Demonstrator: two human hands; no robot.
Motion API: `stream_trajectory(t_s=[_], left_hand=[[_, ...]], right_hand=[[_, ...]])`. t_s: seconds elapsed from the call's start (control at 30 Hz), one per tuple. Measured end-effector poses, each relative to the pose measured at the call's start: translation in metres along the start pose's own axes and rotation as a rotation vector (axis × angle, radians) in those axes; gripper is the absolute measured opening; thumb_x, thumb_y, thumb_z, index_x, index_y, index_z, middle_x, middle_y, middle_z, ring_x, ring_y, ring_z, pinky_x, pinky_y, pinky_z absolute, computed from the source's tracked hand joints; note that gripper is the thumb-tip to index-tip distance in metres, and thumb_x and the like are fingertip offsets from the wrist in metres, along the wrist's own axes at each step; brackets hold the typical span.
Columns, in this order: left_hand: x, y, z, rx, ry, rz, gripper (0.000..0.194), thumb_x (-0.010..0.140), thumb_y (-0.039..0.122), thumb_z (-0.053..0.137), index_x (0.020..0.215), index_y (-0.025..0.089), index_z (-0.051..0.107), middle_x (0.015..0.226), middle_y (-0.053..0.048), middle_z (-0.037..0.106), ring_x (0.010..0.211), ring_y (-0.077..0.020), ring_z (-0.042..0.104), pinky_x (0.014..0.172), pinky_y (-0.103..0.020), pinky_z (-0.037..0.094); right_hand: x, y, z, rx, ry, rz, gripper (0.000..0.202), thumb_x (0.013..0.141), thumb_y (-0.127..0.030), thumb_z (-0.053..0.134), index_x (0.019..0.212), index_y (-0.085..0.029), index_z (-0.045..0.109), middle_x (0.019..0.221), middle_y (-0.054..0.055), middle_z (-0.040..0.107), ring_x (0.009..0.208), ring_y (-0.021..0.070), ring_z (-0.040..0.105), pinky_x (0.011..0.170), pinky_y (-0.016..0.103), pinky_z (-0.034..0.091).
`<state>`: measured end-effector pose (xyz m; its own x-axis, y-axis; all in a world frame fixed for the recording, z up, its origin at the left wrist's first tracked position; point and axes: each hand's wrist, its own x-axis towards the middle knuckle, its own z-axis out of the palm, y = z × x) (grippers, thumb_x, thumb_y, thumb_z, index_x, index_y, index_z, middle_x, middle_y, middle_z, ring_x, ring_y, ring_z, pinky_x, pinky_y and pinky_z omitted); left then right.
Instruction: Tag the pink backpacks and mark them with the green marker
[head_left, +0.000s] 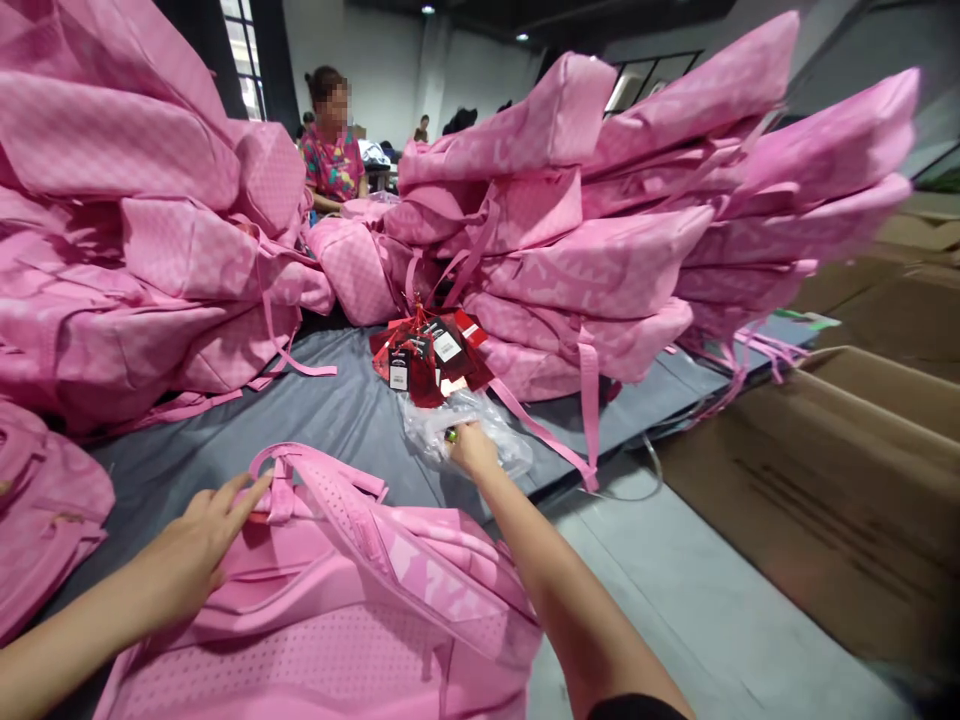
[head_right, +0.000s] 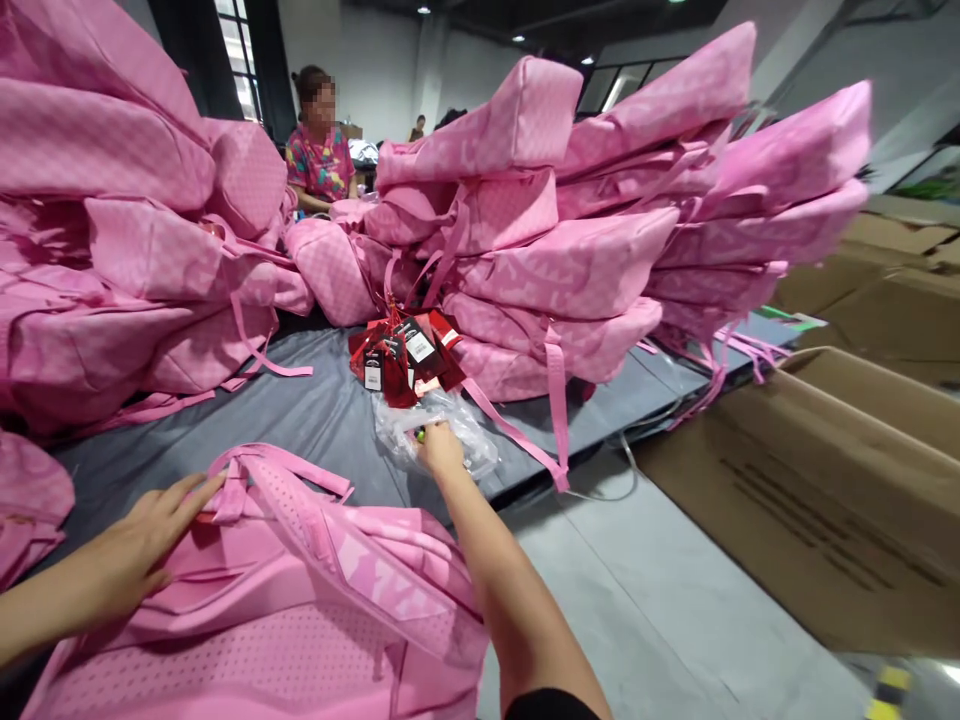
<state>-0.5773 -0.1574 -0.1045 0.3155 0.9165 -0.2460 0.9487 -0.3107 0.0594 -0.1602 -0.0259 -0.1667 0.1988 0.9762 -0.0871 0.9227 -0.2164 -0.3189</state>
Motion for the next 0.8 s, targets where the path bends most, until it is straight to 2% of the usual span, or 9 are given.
stream_trajectory(t_s=[0.2,0.33,0.4,0.53,0.67,0.8], left_hand=[[0.001,0.009,-0.011,0.029,-0.053,-0.048,0.106,0.061,0.002,0.052,0.157,0.024,0.013,0.158,-0.011,0.026,0.131,-0.0304,0.043,0.104,-0.041,0.044],[0.0,0.015,-0.022,0.008,-0.089,-0.059,0.104,0.064,0.003,0.054,0.157,0.023,0.012,0.159,-0.012,0.025,0.131,-0.0308,0.043,0.104,-0.041,0.044],[-0.002,0.017,-0.025,0.002,-0.086,-0.054,0.103,0.064,0.004,0.054,0.157,0.022,0.012,0.159,-0.013,0.026,0.131,-0.0308,0.043,0.104,-0.041,0.044],[-0.003,0.02,-0.027,-0.003,-0.087,-0.058,0.104,0.063,0.003,0.051,0.157,0.024,0.012,0.159,-0.012,0.026,0.131,-0.0298,0.043,0.101,-0.041,0.046],[-0.002,0.018,-0.024,-0.016,-0.084,-0.063,0.105,0.061,0.005,0.051,0.157,0.024,0.011,0.159,-0.011,0.026,0.129,-0.0297,0.044,0.101,-0.042,0.046],[-0.001,0.013,-0.02,-0.008,-0.046,-0.024,0.104,0.063,0.004,0.052,0.157,0.025,0.011,0.159,-0.01,0.025,0.129,-0.0289,0.044,0.101,-0.04,0.045]], right_hand=[[0.001,0.01,-0.001,0.022,-0.128,0.049,0.032,0.086,-0.041,0.061,0.1,-0.014,0.071,0.095,0.011,0.072,0.089,0.0226,0.066,0.067,0.025,0.041],[0.0,0.008,0.002,0.023,-0.117,0.116,0.03,0.082,-0.039,0.068,0.1,-0.015,0.068,0.107,0.013,0.069,0.099,0.0243,0.065,0.073,0.028,0.043],[0.001,0.009,0.0,0.039,-0.137,0.164,0.026,0.083,-0.036,0.07,0.096,-0.014,0.067,0.103,0.011,0.068,0.095,0.0219,0.065,0.077,0.03,0.046],[-0.004,0.017,-0.01,0.137,-0.209,0.237,0.026,0.091,-0.039,0.064,0.093,-0.013,0.064,0.088,0.003,0.066,0.076,0.0139,0.063,0.072,0.031,0.053],[-0.018,0.023,-0.02,0.236,-0.236,0.282,0.028,0.096,-0.04,0.056,0.098,-0.012,0.063,0.083,0.001,0.065,0.066,0.0104,0.061,0.063,0.026,0.053],[-0.035,0.031,-0.041,0.206,-0.174,0.314,0.021,0.091,-0.033,0.063,0.085,-0.013,0.063,0.072,0.0,0.062,0.059,0.0099,0.056,0.057,0.024,0.046]])
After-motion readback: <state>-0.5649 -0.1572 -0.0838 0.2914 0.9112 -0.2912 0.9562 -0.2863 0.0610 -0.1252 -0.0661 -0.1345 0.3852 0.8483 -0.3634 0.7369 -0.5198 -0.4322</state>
